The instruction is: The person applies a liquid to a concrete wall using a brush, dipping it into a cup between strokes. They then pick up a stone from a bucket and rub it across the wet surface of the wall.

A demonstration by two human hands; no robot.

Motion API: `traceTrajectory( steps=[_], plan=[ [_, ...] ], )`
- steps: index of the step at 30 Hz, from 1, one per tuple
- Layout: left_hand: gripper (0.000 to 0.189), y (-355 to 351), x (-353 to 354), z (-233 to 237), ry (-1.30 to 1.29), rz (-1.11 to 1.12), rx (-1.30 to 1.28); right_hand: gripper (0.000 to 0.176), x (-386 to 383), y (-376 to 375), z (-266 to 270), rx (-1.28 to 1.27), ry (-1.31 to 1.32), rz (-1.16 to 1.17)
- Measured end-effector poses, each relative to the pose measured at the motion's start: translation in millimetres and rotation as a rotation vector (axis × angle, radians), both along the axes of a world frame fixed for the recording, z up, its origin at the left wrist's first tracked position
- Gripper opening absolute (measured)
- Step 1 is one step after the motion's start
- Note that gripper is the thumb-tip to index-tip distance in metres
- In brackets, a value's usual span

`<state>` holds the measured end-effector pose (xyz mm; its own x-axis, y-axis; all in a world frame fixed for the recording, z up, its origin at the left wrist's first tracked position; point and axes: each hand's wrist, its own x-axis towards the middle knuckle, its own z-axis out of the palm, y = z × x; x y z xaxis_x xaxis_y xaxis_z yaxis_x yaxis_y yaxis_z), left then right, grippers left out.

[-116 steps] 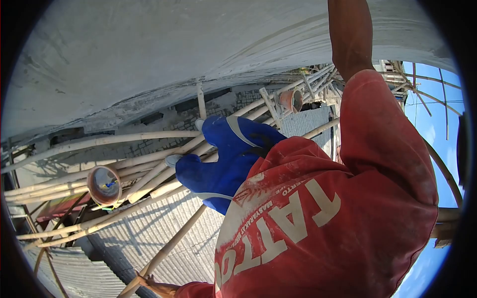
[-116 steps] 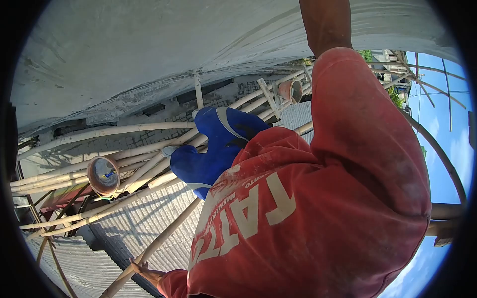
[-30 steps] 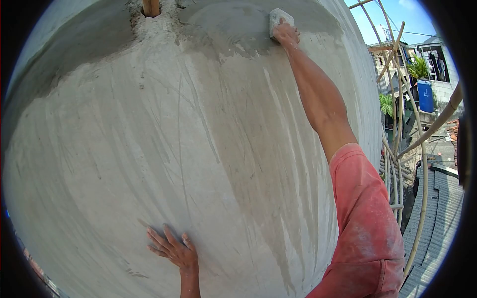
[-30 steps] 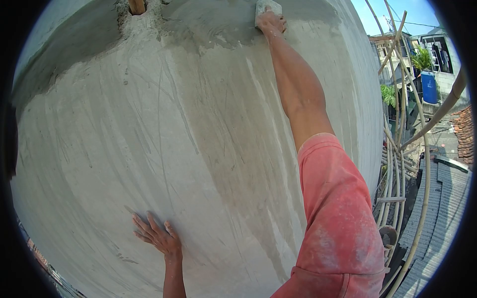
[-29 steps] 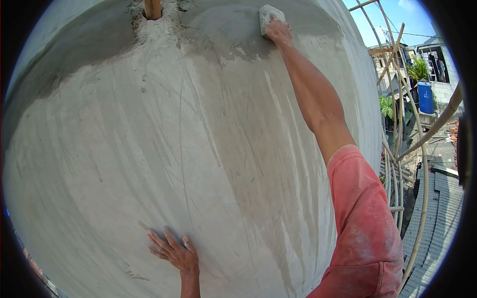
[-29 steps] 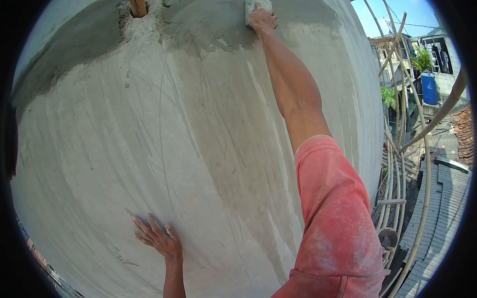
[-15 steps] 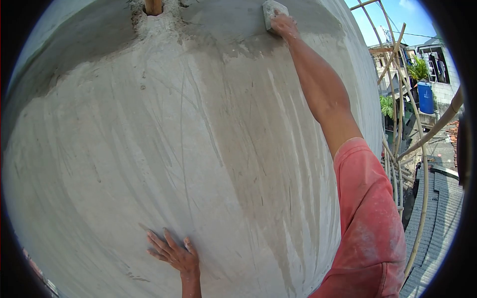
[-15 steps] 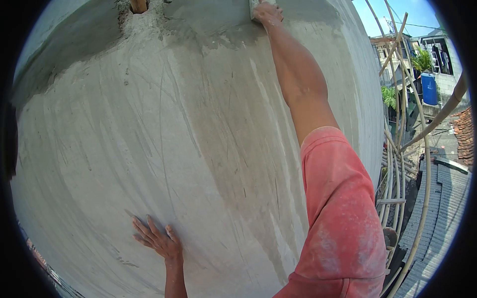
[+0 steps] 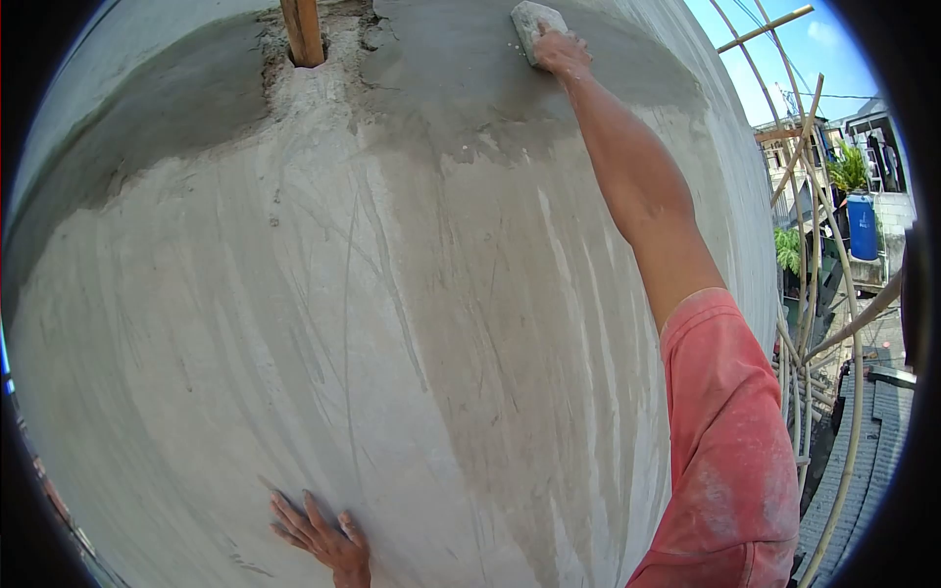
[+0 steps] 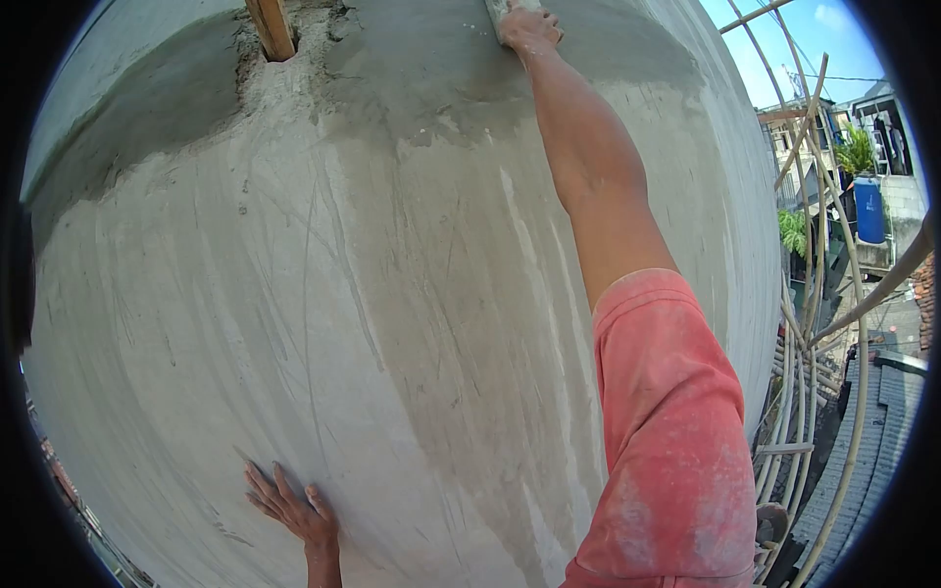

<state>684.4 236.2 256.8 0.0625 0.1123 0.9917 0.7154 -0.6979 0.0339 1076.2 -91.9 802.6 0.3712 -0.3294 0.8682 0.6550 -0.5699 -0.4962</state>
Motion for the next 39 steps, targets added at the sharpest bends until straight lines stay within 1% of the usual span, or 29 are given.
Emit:
traceTrajectory(
  steps=[1,3,4,6,7,10,12,13,14,16,17,19,20,21,22,23,24,25,27,28,30,31,32,34,35,36,37,38,39],
  plan=[
    [0.053,-0.5,-0.3,-0.3,-0.007,0.002,-0.004,0.051,27.5,-7.2,-2.3,0.092,0.066,0.008],
    [0.053,-2.0,-1.0,0.8,0.013,-0.012,-0.004,0.050,28.4,-8.8,-16.6,0.229,0.123,0.058],
    [0.053,-3.5,-2.1,0.5,0.009,0.000,-0.012,0.050,23.7,-1.7,-11.3,0.221,0.121,0.070],
    [0.053,-5.3,-2.2,3.2,0.023,-0.020,-0.011,0.050,0.9,12.4,5.0,0.153,0.038,0.106],
    [0.053,-5.2,-1.1,4.9,0.011,-0.009,-0.011,0.049,-7.7,23.0,23.7,0.091,-0.044,0.125],
    [0.052,-7.3,-2.2,4.6,0.014,-0.007,-0.001,0.037,-8.0,69.7,84.5,-0.078,-0.414,0.059],
    [0.052,-7.7,-1.9,5.1,0.020,-0.019,0.002,0.034,-26.2,93.6,98.1,-0.354,-0.525,0.198],
    [0.052,-8.7,-0.5,5.7,0.018,-0.024,0.007,0.036,-49.5,96.3,94.1,-0.397,-0.514,0.129],
    [0.052,-9.3,-4.0,4.6,0.019,-0.026,0.006,0.039,-71.2,95.8,72.6,-0.441,-0.485,0.061],
    [0.052,-6.8,2.6,9.0,-0.001,-0.052,0.025,0.042,-109.4,91.7,28.5,-0.226,-0.848,0.232],
    [0.053,-6.5,0.3,6.5,0.004,-0.016,0.038,0.042,-112.7,86.1,25.0,-0.226,-0.838,0.219],
    [0.053,-6.3,-3.6,7.2,0.017,0.028,0.054,0.044,-111.3,82.1,21.0,-0.244,-0.707,0.001],
    [0.053,-6.7,-1.8,6.8,0.009,0.014,0.040,0.045,-74.7,90.0,42.6,-0.010,-0.855,-0.049],
    [0.053,-7.0,-4.7,4.7,0.006,0.005,0.023,0.042,-58.7,73.3,49.3,-0.102,-0.626,-0.008],
    [0.053,-5.5,-5.4,6.2,-0.004,0.010,0.024,0.046,-43.1,47.2,55.4,-0.183,-0.406,0.028],
    [0.053,-6.4,-8.5,5.2,0.002,0.007,0.026,0.043,-24.0,30.4,55.3,-0.127,-0.292,0.012],
    [0.053,-6.3,-4.6,5.2,-0.004,-0.008,0.029,0.046,-5.4,10.9,51.6,-0.099,-0.117,-0.006],
    [0.053,-4.6,-0.9,5.5,-0.017,-0.015,0.025,0.048,6.3,-3.4,41.9,0.008,0.020,0.016],
    [0.054,-1.7,-4.5,1.2,0.005,-0.008,0.018,0.049,22.5,-15.5,19.1,0.144,0.103,0.107],
    [0.054,-2.8,-2.3,0.1,0.001,-0.010,0.009,0.049,17.2,-9.2,21.9,0.135,0.099,0.105],
    [0.053,-3.9,-2.8,1.4,0.002,-0.052,0.004,0.049,11.9,8.7,29.4,0.072,-0.067,0.066],
    [0.053,-4.5,-7.5,-0.4,0.020,-0.039,0.000,0.047,9.3,27.3,35.1,0.010,-0.204,0.031],
    [0.053,-3.7,-2.4,2.5,0.006,-0.039,-0.002,0.046,-8.4,44.7,54.4,-0.043,-0.360,-0.013],
    [0.053,-7.1,-5.0,2.4,0.024,-0.039,-0.008,0.049,-27.7,77.0,74.8,-0.260,-0.222,0.287],
    [0.053,-6.3,-3.6,4.3,0.008,-0.024,0.008,0.051,-93.6,79.1,24.0,-0.061,-0.459,0.186],
    [0.053,-6.6,-2.0,5.2,-0.004,-0.015,0.023,0.042,-62.2,89.2,46.2,-0.318,-0.593,0.335],
    [0.053,-5.7,1.4,7.0,0.003,-0.041,0.036,0.039,-108.2,89.4,-6.8,-0.322,-0.718,0.290],
    [0.053,-3.1,-0.2,7.3,0.000,-0.009,0.060,0.039,-111.0,104.3,-27.1,-0.336,-0.775,0.113],
    [0.053,0.7,-3.7,3.9,0.004,0.027,0.076,0.040,-107.2,108.8,-45.1,-0.316,-0.818,0.108]
  ],
)
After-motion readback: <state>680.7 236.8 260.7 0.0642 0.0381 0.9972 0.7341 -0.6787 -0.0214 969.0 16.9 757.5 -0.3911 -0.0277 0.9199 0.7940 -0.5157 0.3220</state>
